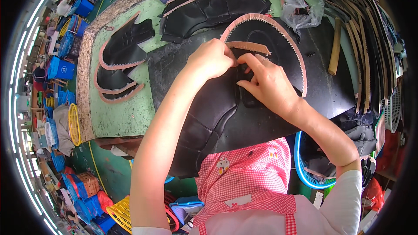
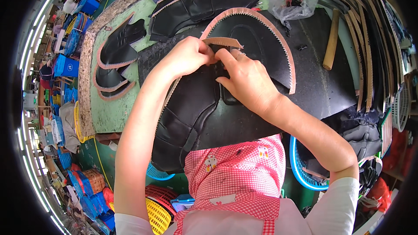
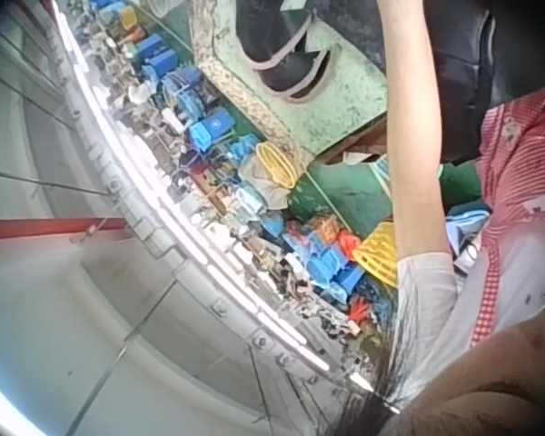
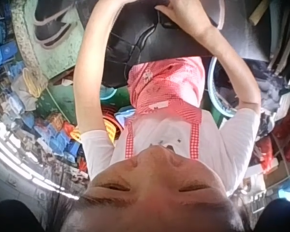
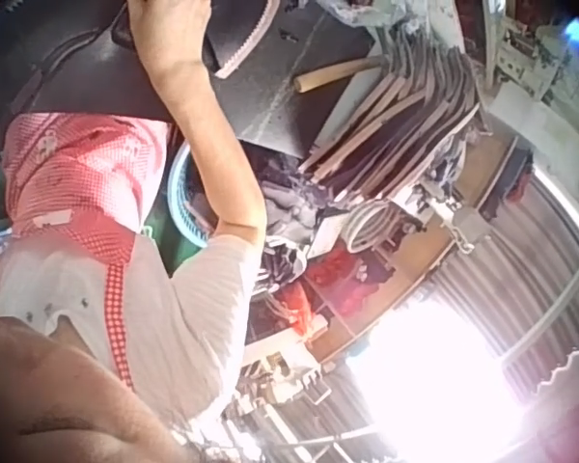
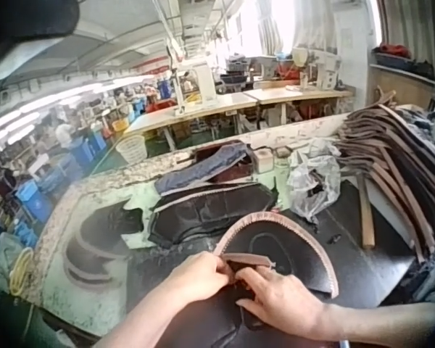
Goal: Assembling and aligning leather components for shoe manufacturing at a workbench.
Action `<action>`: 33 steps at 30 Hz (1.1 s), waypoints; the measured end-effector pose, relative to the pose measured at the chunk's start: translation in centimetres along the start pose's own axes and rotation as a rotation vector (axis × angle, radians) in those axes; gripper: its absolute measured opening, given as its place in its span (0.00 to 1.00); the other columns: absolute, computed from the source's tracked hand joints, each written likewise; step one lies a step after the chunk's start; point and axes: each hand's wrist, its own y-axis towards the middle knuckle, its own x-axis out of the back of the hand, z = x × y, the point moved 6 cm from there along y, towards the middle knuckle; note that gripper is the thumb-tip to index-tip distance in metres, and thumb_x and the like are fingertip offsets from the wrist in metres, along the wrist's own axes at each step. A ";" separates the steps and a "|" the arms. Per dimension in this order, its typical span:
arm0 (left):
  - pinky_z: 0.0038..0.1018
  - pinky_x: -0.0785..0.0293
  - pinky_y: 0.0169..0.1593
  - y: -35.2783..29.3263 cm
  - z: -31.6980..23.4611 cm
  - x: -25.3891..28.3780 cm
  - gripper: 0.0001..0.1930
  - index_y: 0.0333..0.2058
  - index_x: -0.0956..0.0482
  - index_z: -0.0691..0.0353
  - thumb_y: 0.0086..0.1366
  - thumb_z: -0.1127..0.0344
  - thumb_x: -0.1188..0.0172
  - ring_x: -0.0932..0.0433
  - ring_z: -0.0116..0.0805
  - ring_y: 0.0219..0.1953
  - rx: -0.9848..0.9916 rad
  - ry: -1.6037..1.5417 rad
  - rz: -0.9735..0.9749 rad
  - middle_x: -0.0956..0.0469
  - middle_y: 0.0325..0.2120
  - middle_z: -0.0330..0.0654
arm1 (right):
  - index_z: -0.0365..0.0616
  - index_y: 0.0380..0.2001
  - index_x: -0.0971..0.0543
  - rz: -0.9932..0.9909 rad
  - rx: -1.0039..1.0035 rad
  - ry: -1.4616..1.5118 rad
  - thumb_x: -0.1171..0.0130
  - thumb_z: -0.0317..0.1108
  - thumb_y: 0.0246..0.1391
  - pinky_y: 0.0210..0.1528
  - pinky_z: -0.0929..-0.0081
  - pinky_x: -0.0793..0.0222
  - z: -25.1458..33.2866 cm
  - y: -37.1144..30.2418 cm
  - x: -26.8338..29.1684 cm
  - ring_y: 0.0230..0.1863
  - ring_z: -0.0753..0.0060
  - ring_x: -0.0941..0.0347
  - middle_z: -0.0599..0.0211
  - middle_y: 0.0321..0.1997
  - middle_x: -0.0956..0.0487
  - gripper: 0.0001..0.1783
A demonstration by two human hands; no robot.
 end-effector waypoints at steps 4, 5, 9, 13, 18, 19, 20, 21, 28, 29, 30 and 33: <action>0.36 0.22 0.48 0.2 0.0 0.0 0.10 0.33 0.12 0.58 0.53 0.65 0.38 0.16 0.44 0.41 -0.023 -0.045 0.025 0.15 0.34 0.49 | 0.42 0.42 0.26 -0.045 0.095 -0.107 0.34 0.31 0.52 0.35 0.63 0.21 -0.1 -0.4 -0.4 0.35 0.55 0.19 0.59 0.37 0.22 0.16; 0.36 0.22 0.47 0.2 -0.2 0.1 0.09 0.32 0.12 0.59 0.53 0.65 0.37 0.16 0.44 0.40 -0.031 -0.043 0.025 0.15 0.33 0.50 | 0.42 0.42 0.26 -0.044 0.095 -0.106 0.34 0.31 0.52 0.35 0.63 0.21 -0.2 -0.5 -0.5 0.35 0.55 0.19 0.59 0.37 0.22 0.16; 0.28 0.25 0.40 -0.2 -1.1 0.6 0.09 0.33 0.14 0.68 0.56 0.71 0.40 0.19 0.30 0.32 -0.055 -0.034 0.030 0.16 0.27 0.44 | 0.41 0.39 0.22 -0.132 0.206 -0.165 0.33 0.30 0.52 0.30 0.68 0.22 0.5 -0.6 -0.5 0.30 0.60 0.19 0.62 0.34 0.21 0.12; 0.28 0.26 0.37 -0.3 -1.1 0.4 0.09 0.32 0.15 0.68 0.56 0.70 0.40 0.21 0.30 0.30 -0.044 -0.031 0.054 0.17 0.26 0.42 | 0.44 0.36 0.22 -0.208 0.283 -0.209 0.35 0.32 0.54 0.29 0.65 0.22 -0.2 -0.6 -0.6 0.27 0.59 0.20 0.65 0.33 0.22 0.09; 0.29 0.25 0.37 -0.1 -0.4 -0.2 0.09 0.32 0.14 0.68 0.58 0.70 0.41 0.20 0.30 0.30 -0.067 -0.063 0.030 0.17 0.26 0.42 | 0.45 0.35 0.22 -0.197 0.279 -0.145 0.35 0.32 0.54 0.30 0.66 0.22 -0.6 -0.2 -0.4 0.29 0.59 0.20 0.66 0.34 0.22 0.07; 0.31 0.25 0.38 -0.1 -0.2 -0.2 0.09 0.32 0.15 0.68 0.59 0.70 0.42 0.19 0.34 0.31 -0.109 -0.059 -0.028 0.17 0.27 0.45 | 0.46 0.35 0.22 -0.213 0.268 -0.109 0.35 0.32 0.55 0.31 0.66 0.22 -0.6 -0.1 -0.4 0.31 0.59 0.20 0.66 0.34 0.22 0.07; 0.33 0.25 0.39 -0.2 0.1 -0.3 0.09 0.32 0.16 0.68 0.59 0.69 0.42 0.18 0.37 0.32 -0.151 -0.056 -0.086 0.16 0.27 0.47 | 0.45 0.35 0.23 -0.193 0.200 -0.091 0.35 0.31 0.54 0.34 0.66 0.23 -0.8 0.1 -0.4 0.34 0.59 0.20 0.65 0.34 0.22 0.07; 0.33 0.25 0.39 -0.4 -0.4 -0.7 0.09 0.32 0.16 0.68 0.59 0.69 0.42 0.18 0.37 0.32 -0.151 -0.061 -0.081 0.16 0.27 0.47 | 0.45 0.35 0.23 -0.188 0.196 -0.092 0.35 0.31 0.54 0.34 0.66 0.23 -0.9 0.2 -0.4 0.34 0.59 0.20 0.65 0.34 0.22 0.07; 0.46 0.23 0.46 -2.5 -1.0 -1.4 0.11 0.36 0.18 0.63 0.62 0.65 0.46 0.19 0.55 0.43 -0.226 -0.054 -0.483 0.18 0.37 0.55 | 0.44 0.33 0.24 -0.166 0.281 -0.145 0.36 0.32 0.54 0.35 0.63 0.24 -0.3 0.7 -0.2 0.34 0.56 0.21 0.64 0.35 0.21 0.08; 0.46 0.23 0.45 -2.8 -1.0 -1.4 0.11 0.36 0.18 0.64 0.62 0.65 0.46 0.19 0.55 0.42 -0.251 -0.034 -0.530 0.18 0.36 0.56 | 0.44 0.33 0.24 -0.105 0.279 -0.162 0.36 0.32 0.54 0.34 0.63 0.24 -0.1 0.8 -0.5 0.34 0.56 0.21 0.64 0.35 0.20 0.07; 0.46 0.23 0.45 -2.9 -1.4 -1.2 0.11 0.35 0.17 0.64 0.61 0.66 0.46 0.19 0.56 0.41 -0.287 -0.014 -0.579 0.18 0.35 0.57 | 0.44 0.34 0.24 -0.050 0.278 -0.188 0.36 0.32 0.54 0.34 0.63 0.24 -0.1 1.0 -0.6 0.34 0.56 0.20 0.64 0.35 0.20 0.07; 0.46 0.23 0.45 -1.7 -1.2 -1.2 0.10 0.32 0.17 0.66 0.61 0.67 0.44 0.19 0.57 0.39 -0.231 -0.032 -0.345 0.17 0.32 0.56 | 0.45 0.35 0.23 -0.060 0.315 -0.115 0.35 0.32 0.54 0.33 0.63 0.24 -0.9 1.3 0.8 0.33 0.58 0.20 0.65 0.34 0.21 0.08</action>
